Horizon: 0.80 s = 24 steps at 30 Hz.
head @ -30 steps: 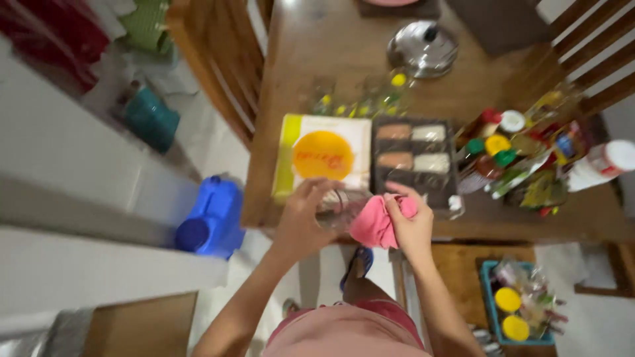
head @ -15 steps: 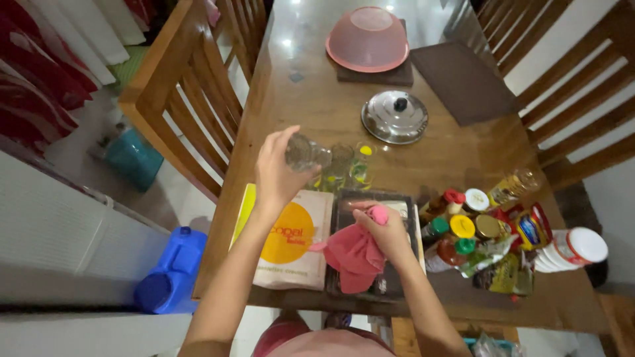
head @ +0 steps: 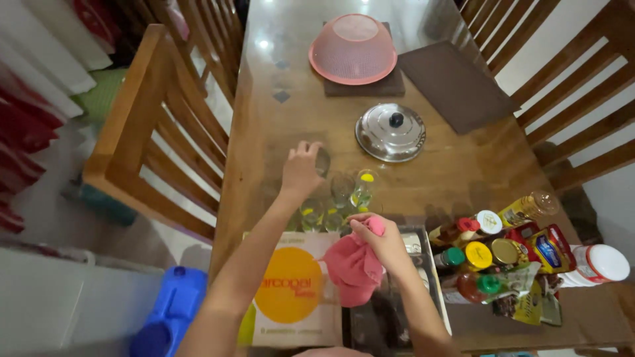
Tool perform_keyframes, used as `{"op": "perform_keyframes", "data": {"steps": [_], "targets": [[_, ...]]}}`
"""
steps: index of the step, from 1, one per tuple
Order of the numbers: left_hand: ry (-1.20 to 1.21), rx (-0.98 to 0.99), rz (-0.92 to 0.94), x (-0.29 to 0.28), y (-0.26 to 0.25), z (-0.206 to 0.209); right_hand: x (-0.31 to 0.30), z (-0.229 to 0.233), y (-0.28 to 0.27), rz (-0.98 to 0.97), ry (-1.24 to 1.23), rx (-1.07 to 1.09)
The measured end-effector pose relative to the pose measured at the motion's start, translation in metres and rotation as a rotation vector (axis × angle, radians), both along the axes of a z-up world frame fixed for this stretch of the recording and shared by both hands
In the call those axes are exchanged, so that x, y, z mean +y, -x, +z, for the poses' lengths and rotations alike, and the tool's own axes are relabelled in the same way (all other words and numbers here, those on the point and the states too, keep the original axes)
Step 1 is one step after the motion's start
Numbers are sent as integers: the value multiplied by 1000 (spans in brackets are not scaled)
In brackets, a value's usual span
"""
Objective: The recorder uses a pink cloth to wipe and clean several small glass cups on a dining table and kitchen counter.
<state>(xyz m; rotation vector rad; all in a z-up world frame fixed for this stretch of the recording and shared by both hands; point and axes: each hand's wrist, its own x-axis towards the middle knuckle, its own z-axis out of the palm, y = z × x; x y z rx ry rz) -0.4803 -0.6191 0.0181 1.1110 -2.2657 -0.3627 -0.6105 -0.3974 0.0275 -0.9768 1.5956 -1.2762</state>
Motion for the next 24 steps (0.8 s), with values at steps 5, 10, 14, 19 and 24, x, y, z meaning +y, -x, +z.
{"op": "perform_keyframes", "data": {"steps": [5,10,14,19,24], "targets": [[-16,-294,14,-29,15,-44,-22,-1,5,3,34,-19],[-90,-381,1,-31,23,-61,-39,-3,9,-8,17,-36],[-92,-456,26,-38,31,-108,-46,-7,9,-35,-62,-120],[-136,-495,53,-36,42,-118,-63,-17,9,-45,-60,-88],[-186,-536,71,-36,47,-125,-72,-25,7,-62,-37,-99]]}}
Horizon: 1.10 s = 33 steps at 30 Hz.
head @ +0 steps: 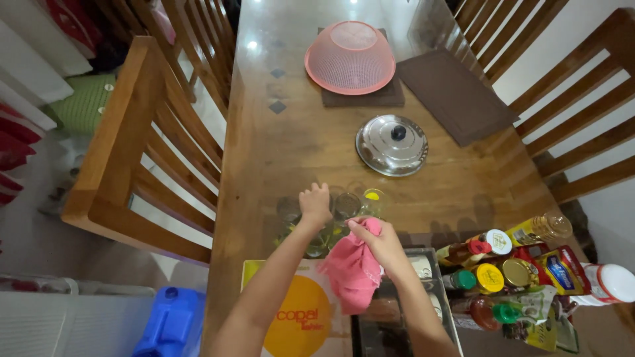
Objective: The recorder uses a pink cloth to wipe and clean several small glass cups on a dining table and kitchen counter.
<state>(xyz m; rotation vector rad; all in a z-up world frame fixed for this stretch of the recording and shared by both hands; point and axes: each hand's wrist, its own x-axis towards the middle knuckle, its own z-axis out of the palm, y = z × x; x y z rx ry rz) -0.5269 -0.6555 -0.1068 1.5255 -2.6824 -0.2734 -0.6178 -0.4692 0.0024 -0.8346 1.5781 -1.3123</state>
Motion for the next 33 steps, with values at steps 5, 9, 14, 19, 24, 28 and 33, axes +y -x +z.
{"op": "perform_keyframes", "data": {"steps": [5,9,14,19,24,28,33], "targets": [[-7,-7,17,0,5,-12,-2,-5,1,-16,-40,-5],[-1,2,28,-3,8,-21,-2,-17,6,-35,-24,-43],[-43,-33,21,-2,9,-19,-2,-20,9,-38,-36,-35],[-151,-50,-27,5,-11,51,-4,-17,2,-22,-19,-85],[-236,178,112,-27,-42,43,-7,-11,-4,-5,-17,-90],[-329,60,226,-32,-68,53,-14,-14,-13,25,-8,-123],[-412,-124,190,-29,-73,55,-25,-9,-26,60,-21,-93]]}}
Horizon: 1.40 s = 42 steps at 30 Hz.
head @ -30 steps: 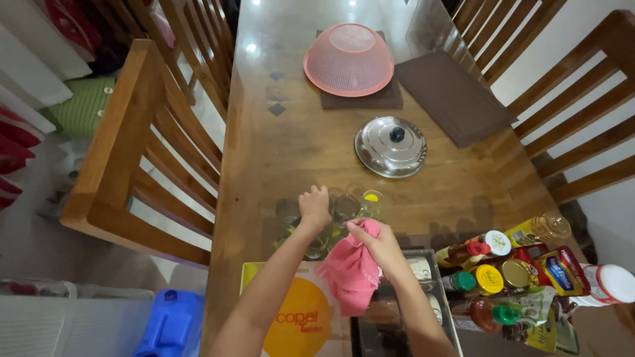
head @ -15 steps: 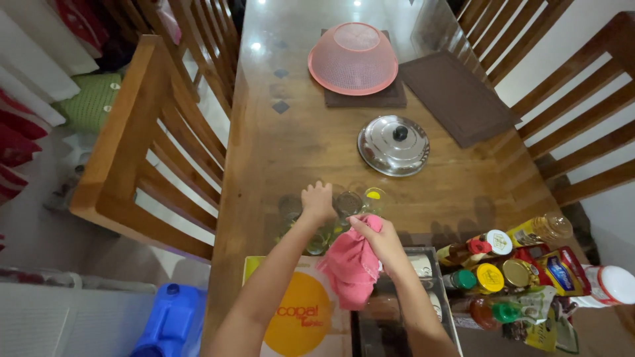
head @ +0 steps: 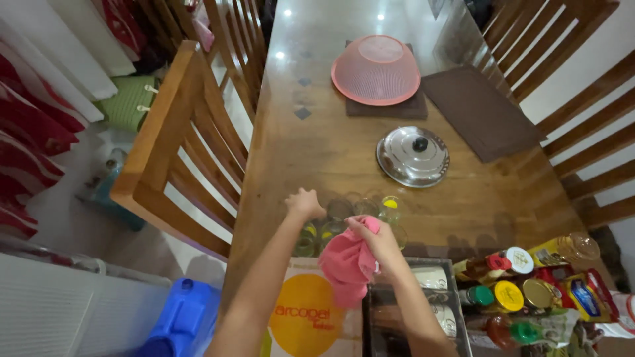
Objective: The recorder uses a pink cloth to wipe and clean several small glass cups on a dining table and kitchen counter.
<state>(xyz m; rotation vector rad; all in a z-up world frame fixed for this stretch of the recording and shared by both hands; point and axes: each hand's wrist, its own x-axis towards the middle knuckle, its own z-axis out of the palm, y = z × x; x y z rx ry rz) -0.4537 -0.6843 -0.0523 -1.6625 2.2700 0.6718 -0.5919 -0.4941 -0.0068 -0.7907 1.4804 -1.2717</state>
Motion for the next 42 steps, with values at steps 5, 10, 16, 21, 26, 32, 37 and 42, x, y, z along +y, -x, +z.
{"op": "perform_keyframes", "data": {"steps": [5,10,16,21,26,32,37,42], "targets": [[-54,-27,32,-13,10,-35,-3,-3,-2,30,34,-39],[68,93,21,-20,1,-36,2,7,-4,45,1,-51],[256,497,236,-12,-37,29,32,41,-19,81,22,-175],[277,1102,524,17,-91,39,67,66,-44,-95,313,-100],[-1715,2065,514,100,-136,19,110,111,-80,-128,907,-126],[-1613,2043,391,213,-108,-58,144,84,-115,-242,641,318],[-1470,1615,281,250,-97,-84,170,45,-127,-270,461,1035],[-1097,1327,175,318,-89,-34,193,-17,-95,-471,169,790]]}}
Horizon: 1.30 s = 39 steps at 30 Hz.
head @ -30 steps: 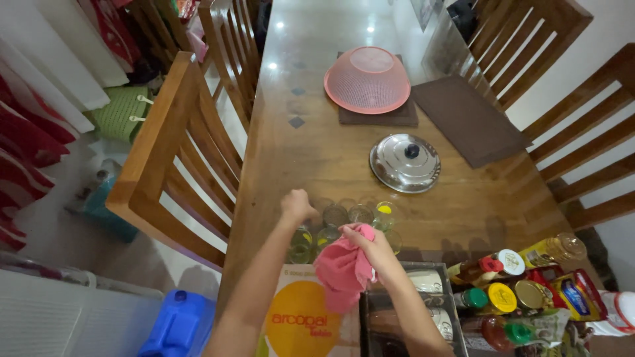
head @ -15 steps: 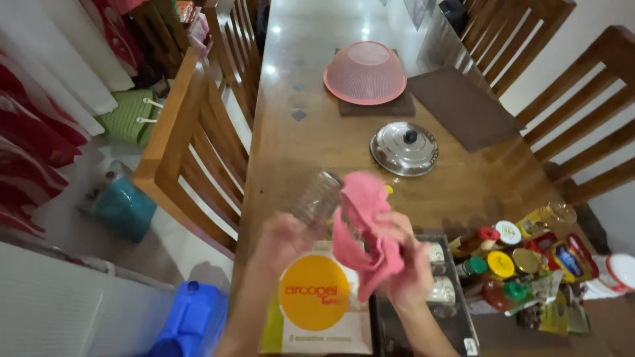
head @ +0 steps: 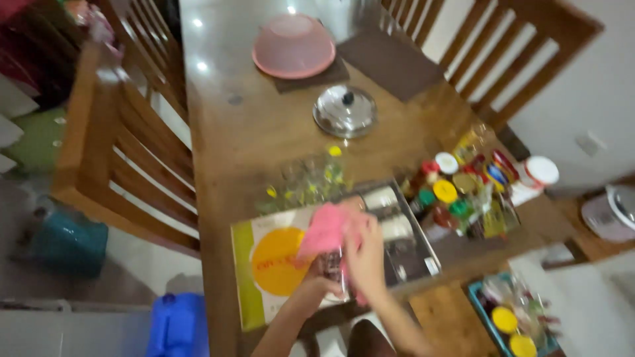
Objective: The recorder uses a pink cloth to wipe and clean several small glass cups on a dining table and kitchen counter.
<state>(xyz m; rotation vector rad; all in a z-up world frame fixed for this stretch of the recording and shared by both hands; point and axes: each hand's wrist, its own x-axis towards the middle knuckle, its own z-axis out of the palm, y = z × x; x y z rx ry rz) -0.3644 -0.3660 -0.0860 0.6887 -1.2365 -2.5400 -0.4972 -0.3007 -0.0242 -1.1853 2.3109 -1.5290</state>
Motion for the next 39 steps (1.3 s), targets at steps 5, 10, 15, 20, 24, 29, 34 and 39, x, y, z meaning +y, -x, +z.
{"op": "perform_keyframes", "data": {"steps": [5,10,15,20,24,29,34,39], "targets": [[-27,0,140,53,17,1,63,31,-6,32,167,-75],[-156,150,162,104,19,41,172,-38,14,-69,98,-813],[-348,221,35,154,17,55,254,6,45,-4,505,-1571],[-495,330,-38,210,1,2,289,-34,44,29,245,-1530],[-423,264,60,242,-27,3,301,-53,43,136,208,-1593],[-429,260,143,250,-77,9,295,-86,31,75,48,-1604],[-294,229,244,251,-134,25,287,-38,-13,346,-366,-1091],[-107,144,356,262,-208,32,265,-38,-19,345,-68,-1407]]}}
